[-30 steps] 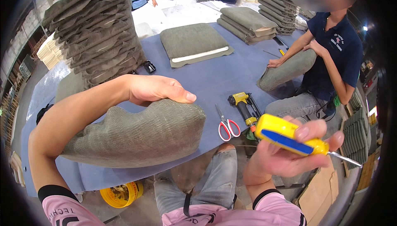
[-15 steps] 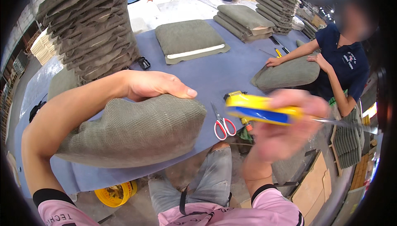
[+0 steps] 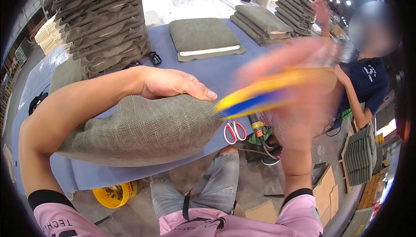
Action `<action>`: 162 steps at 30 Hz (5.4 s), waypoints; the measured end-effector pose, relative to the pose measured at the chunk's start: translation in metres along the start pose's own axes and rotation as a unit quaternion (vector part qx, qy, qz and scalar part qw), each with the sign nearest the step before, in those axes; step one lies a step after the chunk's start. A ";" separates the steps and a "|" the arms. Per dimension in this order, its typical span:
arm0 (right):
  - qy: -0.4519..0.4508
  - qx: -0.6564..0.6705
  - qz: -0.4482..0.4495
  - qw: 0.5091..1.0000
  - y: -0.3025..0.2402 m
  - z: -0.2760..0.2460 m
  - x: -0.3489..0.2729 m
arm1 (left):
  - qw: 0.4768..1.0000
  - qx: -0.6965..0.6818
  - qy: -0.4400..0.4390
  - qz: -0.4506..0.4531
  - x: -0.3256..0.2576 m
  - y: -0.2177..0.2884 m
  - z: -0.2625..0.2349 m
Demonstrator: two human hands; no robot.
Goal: The person uses a seam ripper to open a cushion cover, then trims excess fabric with scissors. They fold the edges and staple the cover closed with a staple gun, repeating the process on multiple cushions at a workbench.
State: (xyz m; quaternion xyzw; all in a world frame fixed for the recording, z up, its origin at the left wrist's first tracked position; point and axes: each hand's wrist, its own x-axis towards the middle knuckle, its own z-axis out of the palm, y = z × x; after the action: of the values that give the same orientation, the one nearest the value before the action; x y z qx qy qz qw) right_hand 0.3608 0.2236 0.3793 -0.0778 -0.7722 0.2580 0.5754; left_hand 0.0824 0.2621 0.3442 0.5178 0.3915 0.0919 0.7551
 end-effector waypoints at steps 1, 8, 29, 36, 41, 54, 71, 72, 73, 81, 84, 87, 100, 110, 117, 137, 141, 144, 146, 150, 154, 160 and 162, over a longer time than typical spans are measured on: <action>-0.055 -0.016 0.022 0.998 0.011 0.020 0.003 | 1.000 0.007 0.026 0.004 -0.017 0.003 0.006; 0.016 0.045 -0.001 0.999 -0.014 -0.018 0.036 | 0.999 0.016 -0.051 0.007 0.021 0.001 -0.005; -0.186 0.042 -0.077 0.979 0.006 0.013 0.035 | 0.994 0.045 -0.069 0.075 0.013 -0.013 -0.006; -0.117 0.106 -0.068 0.985 -0.040 -0.049 0.085 | 0.998 0.026 -0.056 0.013 0.006 -0.004 0.006; -0.256 -0.092 -0.052 0.961 0.002 -0.010 0.029 | 0.993 0.098 -0.024 0.064 0.007 -0.009 0.006; -0.210 0.006 -0.035 0.977 -0.026 -0.013 0.040 | 0.995 0.090 -0.034 0.036 0.000 -0.006 0.005; -0.175 0.025 0.088 0.980 0.001 0.014 0.031 | 0.989 0.085 0.020 0.117 0.009 -0.017 0.023; -0.180 0.040 0.133 0.974 -0.001 0.017 0.034 | 0.998 0.056 -0.009 0.032 0.005 -0.012 0.020; -0.125 0.052 0.139 0.981 -0.004 0.014 0.046 | 0.998 0.051 -0.018 0.019 0.004 -0.012 0.018; -0.141 0.025 0.056 0.988 0.009 0.005 0.025 | 0.989 0.117 -0.014 0.087 0.005 -0.017 0.017; -0.126 0.109 0.069 0.984 -0.005 -0.022 0.030 | 0.996 0.069 -0.010 0.048 -0.004 -0.013 0.020; 0.065 0.189 -0.025 0.979 -0.035 -0.038 0.019 | 0.998 0.056 -0.012 0.008 -0.003 -0.003 0.022; 0.202 -0.015 -0.103 0.974 -0.023 -0.013 -0.092 | 0.998 0.060 -0.010 0.017 0.001 -0.004 0.021; 0.310 -0.014 -0.040 0.950 -0.006 0.034 -0.115 | 0.998 0.065 0.003 0.005 0.000 -0.003 0.021; 0.386 0.029 -0.113 0.915 -0.017 0.034 -0.103 | 0.998 0.062 0.001 0.010 -0.001 -0.001 0.025; 0.061 -0.052 -0.085 0.993 -0.023 0.024 -0.064 | 0.997 0.062 -0.032 0.038 -0.008 -0.003 0.025; 0.180 0.070 -0.171 0.966 -0.042 0.025 -0.049 | 0.995 0.082 -0.037 0.039 -0.004 -0.002 0.027; 0.058 -0.044 -0.067 0.995 -0.030 0.034 -0.060 | 0.996 0.078 -0.030 0.040 -0.004 -0.002 0.029; 0.030 -0.033 -0.057 0.997 -0.028 0.033 -0.060 | 0.997 0.071 -0.022 0.029 -0.006 -0.001 0.028; 0.154 0.120 -0.206 0.959 -0.033 0.025 -0.054 | 0.996 0.078 -0.026 0.032 -0.009 -0.004 0.032; 0.090 -0.003 -0.047 0.995 -0.005 0.023 -0.076 | 0.996 0.077 -0.024 0.040 -0.011 -0.009 0.031; 0.052 -0.131 0.288 0.947 0.104 0.008 -0.120 | 0.966 0.256 0.031 0.017 -0.022 -0.012 0.068; -0.050 -0.308 0.322 0.894 0.175 0.013 -0.151 | 0.970 0.230 0.050 0.058 -0.042 -0.027 0.096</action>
State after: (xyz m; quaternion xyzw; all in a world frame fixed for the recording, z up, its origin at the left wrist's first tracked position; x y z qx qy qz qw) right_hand 0.3674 0.3060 0.1634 -0.4825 -0.7738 0.1814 0.3682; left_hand 0.1127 0.1587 0.3575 0.6941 0.4083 0.0688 0.5888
